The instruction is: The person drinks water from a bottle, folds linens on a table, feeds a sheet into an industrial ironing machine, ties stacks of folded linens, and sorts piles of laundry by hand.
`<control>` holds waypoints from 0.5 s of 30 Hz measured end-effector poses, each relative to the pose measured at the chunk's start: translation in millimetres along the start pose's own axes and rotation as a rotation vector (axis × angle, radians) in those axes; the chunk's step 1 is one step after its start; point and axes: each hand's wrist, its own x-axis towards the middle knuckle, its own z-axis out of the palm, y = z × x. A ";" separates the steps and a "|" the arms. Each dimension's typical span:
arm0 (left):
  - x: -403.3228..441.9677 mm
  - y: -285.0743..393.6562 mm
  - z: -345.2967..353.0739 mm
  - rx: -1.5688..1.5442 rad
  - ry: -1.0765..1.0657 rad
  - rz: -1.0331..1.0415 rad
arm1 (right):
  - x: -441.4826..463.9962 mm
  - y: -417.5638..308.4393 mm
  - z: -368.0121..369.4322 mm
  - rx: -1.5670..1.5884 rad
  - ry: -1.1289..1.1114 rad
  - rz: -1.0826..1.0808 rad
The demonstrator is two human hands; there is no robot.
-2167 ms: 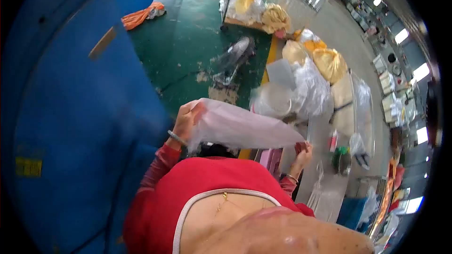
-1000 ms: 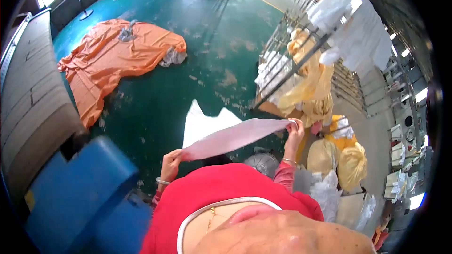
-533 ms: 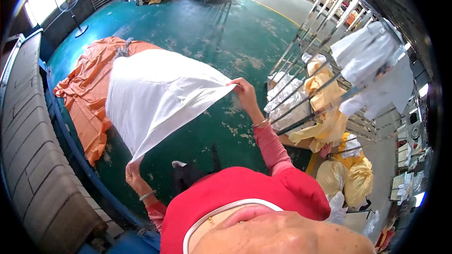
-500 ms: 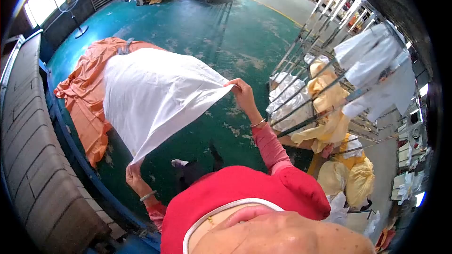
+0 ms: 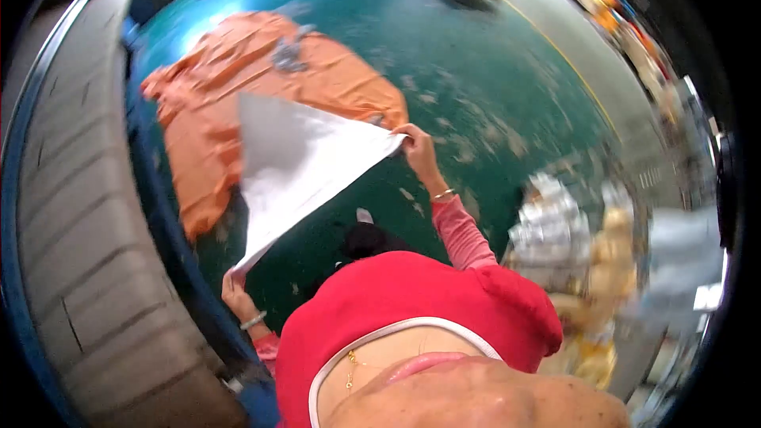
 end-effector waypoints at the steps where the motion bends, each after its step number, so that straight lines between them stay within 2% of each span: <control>1: 3.1 -4.0 -3.0 0.036 0.036 0.015 | 20.1 2.6 21.0 -0.127 -0.062 -0.022; 2: 6.8 -7.4 -4.9 0.072 0.082 0.022 | 41.2 26.9 44.8 -0.173 -0.161 0.014; 3: 5.2 -2.9 -5.9 0.122 0.156 0.019 | 59.5 27.6 73.0 -0.076 -0.243 0.025; 4: 2.1 0.4 -6.2 0.170 0.233 0.010 | 77.3 44.9 103.0 -0.037 -0.319 -0.073; 5: -2.1 -5.9 -13.0 0.200 0.309 -0.059 | 93.0 49.5 133.4 0.078 -0.442 0.072; 6: -5.2 -16.6 -15.0 0.216 0.373 -0.127 | 109.6 58.4 162.4 0.255 -0.574 0.096; 8: -19.8 -19.7 0.3 0.085 0.559 -0.163 | 142.7 73.8 219.4 0.185 -0.720 -0.004; 11: -36.7 -12.2 20.7 0.150 0.735 -0.212 | 178.6 55.5 299.1 0.367 -0.917 0.017; 14: -54.1 11.5 35.5 0.280 0.865 -0.220 | 201.5 18.8 362.6 0.187 -1.108 0.078; 15: -54.6 22.8 41.6 0.302 0.916 -0.235 | 204.6 7.3 383.4 0.229 -1.138 0.070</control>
